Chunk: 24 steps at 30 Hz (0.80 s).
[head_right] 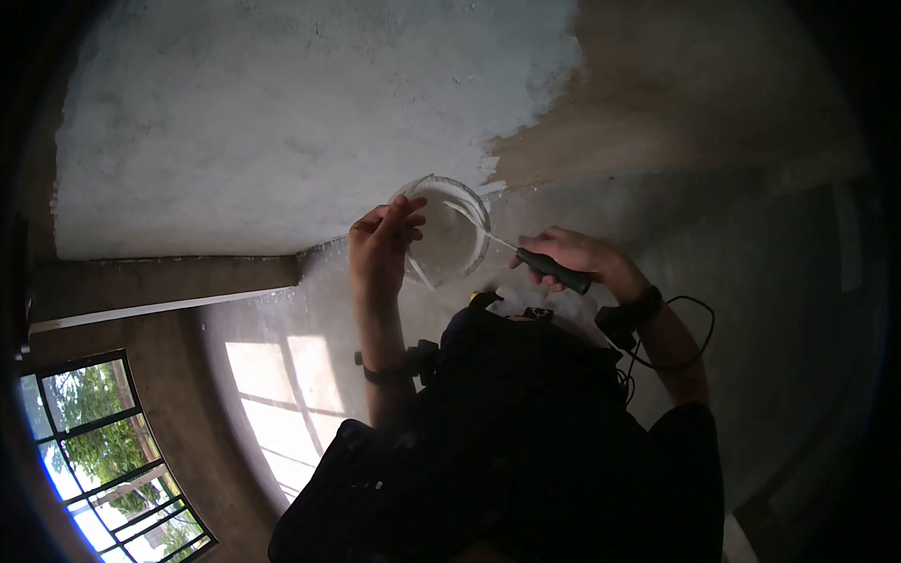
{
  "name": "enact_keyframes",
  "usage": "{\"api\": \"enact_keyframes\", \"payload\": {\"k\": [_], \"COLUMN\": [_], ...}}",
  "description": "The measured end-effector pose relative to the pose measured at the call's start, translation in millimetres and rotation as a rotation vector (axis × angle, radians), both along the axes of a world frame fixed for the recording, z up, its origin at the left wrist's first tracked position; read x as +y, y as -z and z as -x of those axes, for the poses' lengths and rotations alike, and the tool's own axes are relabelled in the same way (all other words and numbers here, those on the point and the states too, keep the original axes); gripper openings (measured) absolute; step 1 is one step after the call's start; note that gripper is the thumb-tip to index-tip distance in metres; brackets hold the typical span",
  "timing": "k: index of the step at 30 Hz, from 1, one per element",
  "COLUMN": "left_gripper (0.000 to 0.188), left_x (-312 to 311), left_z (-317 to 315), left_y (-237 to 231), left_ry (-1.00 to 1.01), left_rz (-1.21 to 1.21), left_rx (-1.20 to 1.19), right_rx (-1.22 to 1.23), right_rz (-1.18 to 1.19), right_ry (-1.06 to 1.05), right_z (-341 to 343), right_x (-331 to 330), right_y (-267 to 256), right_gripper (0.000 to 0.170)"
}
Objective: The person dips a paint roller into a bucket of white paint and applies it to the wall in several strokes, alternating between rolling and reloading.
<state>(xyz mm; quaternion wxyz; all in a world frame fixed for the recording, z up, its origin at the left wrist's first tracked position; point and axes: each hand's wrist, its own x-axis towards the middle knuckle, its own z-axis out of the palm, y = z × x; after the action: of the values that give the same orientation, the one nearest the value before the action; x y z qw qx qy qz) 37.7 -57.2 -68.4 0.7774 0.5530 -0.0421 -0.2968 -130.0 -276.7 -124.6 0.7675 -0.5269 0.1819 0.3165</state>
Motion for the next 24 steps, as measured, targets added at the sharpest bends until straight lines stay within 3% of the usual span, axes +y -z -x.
{"api": "enact_keyframes", "payload": {"k": [5, 8, 10, 16, 20, 22, 24], "left_gripper": [0.012, 0.012, 0.011, 0.012, 0.014, 0.015, 0.015], "left_x": [-1.1, -0.9, -0.4, 2.9, 5.7, 7.6, 9.2], "left_z": [0.5, -0.4, -0.4, -1.0, -2.8, -5.1, -6.1], "left_y": [-1.7, -1.3, -1.0, -2.4, -8.7, -8.7, -9.5], "left_ry": [0.004, 0.010, 0.001, -0.020, -0.037, -0.043, -0.051], "left_rz": [0.015, 0.023, 0.041, 0.055, 0.041, 0.069, 0.064], "left_rx": [-0.003, 0.004, 0.002, -0.012, -0.016, -0.017, -0.018], "right_rx": [0.022, 0.086, 0.139, 0.010, -0.019, -0.138, -0.104], "right_rz": [-0.087, -0.283, -0.390, -0.604, -0.621, -0.374, -0.331], "right_ry": [0.067, 0.137, 0.298, 0.330, 0.368, 0.303, 0.321], "right_z": [-2.3, 1.9, 5.4, 10.1, 14.3, 15.4, 18.4], "right_x": [3.7, -0.2, -1.4, -3.1, -3.8, -5.1, -7.4], "right_y": [-15.3, 11.4, 35.9, 26.8, 33.5, 43.5, 57.0], "right_gripper": [0.052, 0.059, 0.066, 0.069, 0.066, 0.057, 0.050]}}
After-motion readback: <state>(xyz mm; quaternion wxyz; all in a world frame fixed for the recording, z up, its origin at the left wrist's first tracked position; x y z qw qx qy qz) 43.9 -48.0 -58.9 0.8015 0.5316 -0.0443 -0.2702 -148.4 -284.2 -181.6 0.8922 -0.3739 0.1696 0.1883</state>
